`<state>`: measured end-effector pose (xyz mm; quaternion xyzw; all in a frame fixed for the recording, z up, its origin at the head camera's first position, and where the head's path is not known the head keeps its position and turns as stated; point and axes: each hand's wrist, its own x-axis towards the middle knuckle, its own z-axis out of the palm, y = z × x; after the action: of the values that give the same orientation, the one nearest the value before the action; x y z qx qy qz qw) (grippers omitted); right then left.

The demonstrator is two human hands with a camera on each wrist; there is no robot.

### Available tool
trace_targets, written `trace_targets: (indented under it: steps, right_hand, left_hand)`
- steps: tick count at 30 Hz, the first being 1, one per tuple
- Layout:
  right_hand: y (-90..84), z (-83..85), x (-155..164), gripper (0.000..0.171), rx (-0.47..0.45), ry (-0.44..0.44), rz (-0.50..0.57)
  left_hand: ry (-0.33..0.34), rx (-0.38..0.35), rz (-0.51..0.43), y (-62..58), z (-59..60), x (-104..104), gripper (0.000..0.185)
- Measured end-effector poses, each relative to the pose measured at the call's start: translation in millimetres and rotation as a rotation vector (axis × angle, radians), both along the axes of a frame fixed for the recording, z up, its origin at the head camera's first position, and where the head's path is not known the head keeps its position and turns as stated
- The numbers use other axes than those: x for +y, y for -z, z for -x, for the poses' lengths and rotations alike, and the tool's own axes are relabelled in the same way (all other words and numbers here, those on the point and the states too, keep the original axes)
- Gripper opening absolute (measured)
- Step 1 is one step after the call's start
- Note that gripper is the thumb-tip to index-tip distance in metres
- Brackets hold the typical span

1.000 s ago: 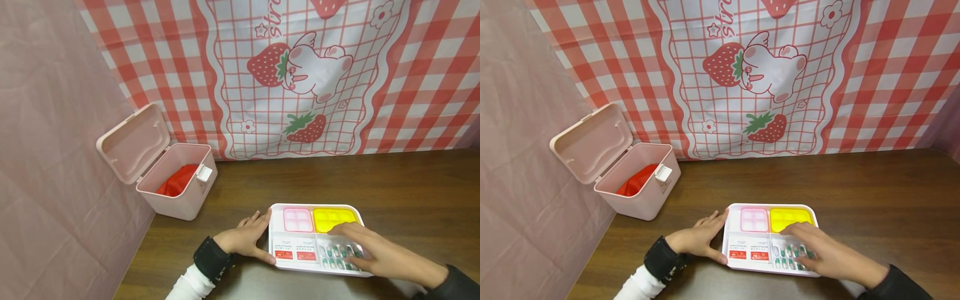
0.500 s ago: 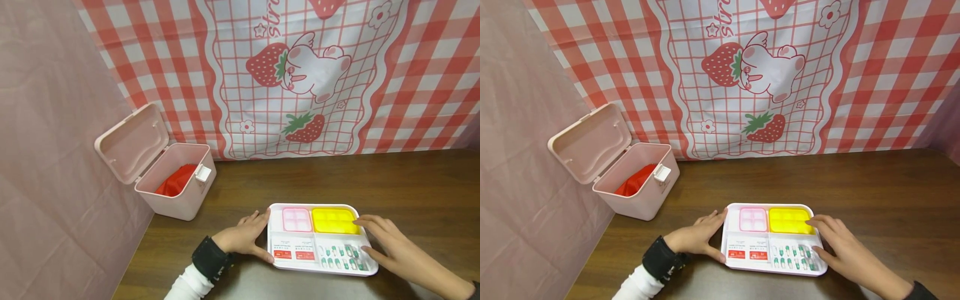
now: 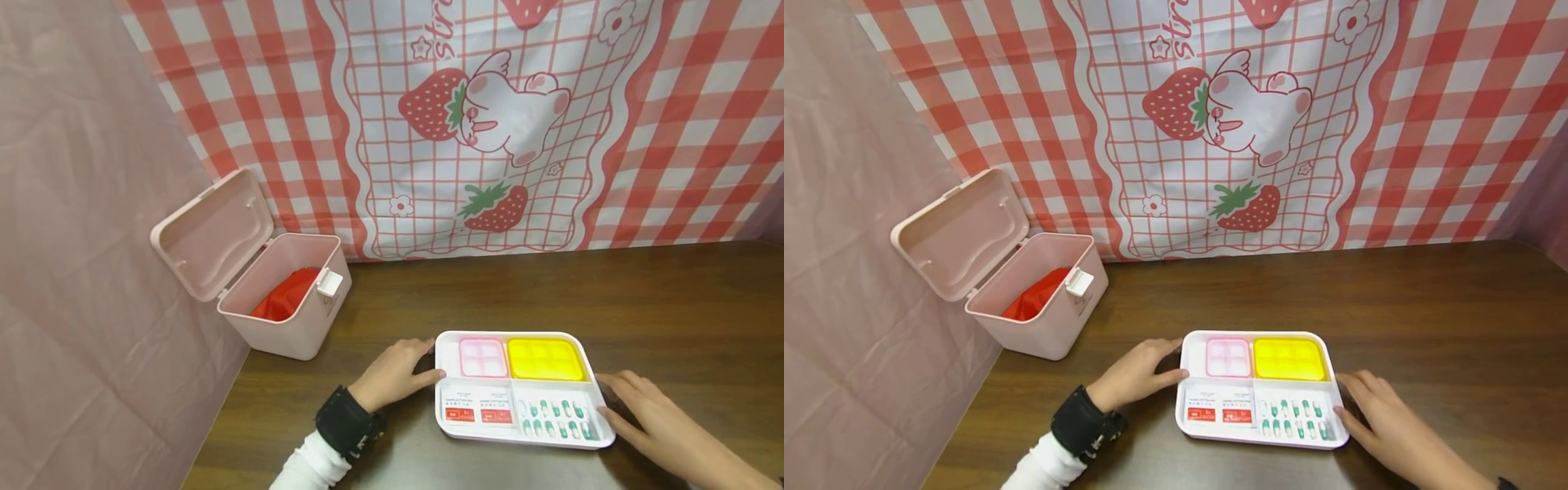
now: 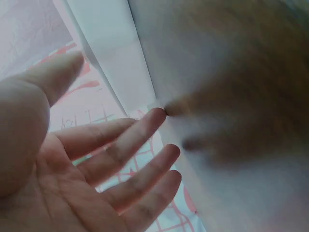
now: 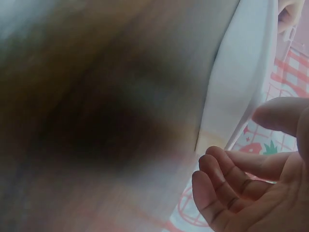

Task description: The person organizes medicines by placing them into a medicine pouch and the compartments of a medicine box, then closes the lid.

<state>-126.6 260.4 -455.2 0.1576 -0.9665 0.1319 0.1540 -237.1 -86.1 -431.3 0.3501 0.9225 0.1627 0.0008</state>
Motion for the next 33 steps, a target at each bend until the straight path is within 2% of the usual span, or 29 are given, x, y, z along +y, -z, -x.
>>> trace_targets:
  steps: [4, 7, 12, 16, 19, 23, 27, 33]
  right_hand:
    - [-3.8, 0.2, -3.9, 0.041, -0.077, -0.005, 0.036]
    - [-4.9, -0.6, -6.0, 0.041, -0.149, -0.011, 0.073]
    - [-4.0, -2.0, -7.8, 0.043, -0.187, -0.067, 0.137]
    - [-3.6, 0.7, -8.8, 0.043, -0.219, -0.131, 0.240]
    - [-4.7, 4.0, -9.1, 0.043, -0.269, -0.142, 0.314]
    - [-7.8, 7.3, -9.1, 0.045, -0.341, -0.103, 0.334]
    - [-11.1, 9.9, -10.9, 0.045, -0.345, -0.038, 0.304]
    - [-14.5, 15.5, -15.4, 0.039, -0.249, -0.013, 0.277]
  left_hand:
    - [-0.031, -0.028, -0.054, 0.0, -0.8, 2.6, 0.027]
    - [-0.033, -0.064, -0.103, -0.5, -1.6, 5.8, 0.019]
    - [-0.093, -0.141, -0.130, -1.8, -4.3, 9.4, 0.021]
    - [-0.152, -0.206, -0.112, -4.4, -4.8, 10.6, 0.023]
    - [-0.179, -0.245, -0.087, -6.8, -4.3, 11.4, 0.024]
    - [-0.191, -0.256, -0.065, -8.6, -4.3, 12.2, 0.024]
    - [-0.202, -0.263, -0.067, -8.7, -6.0, 12.1, 0.025]
    - [-0.229, -0.250, -0.108, -11.0, -9.7, 9.3, 0.026]
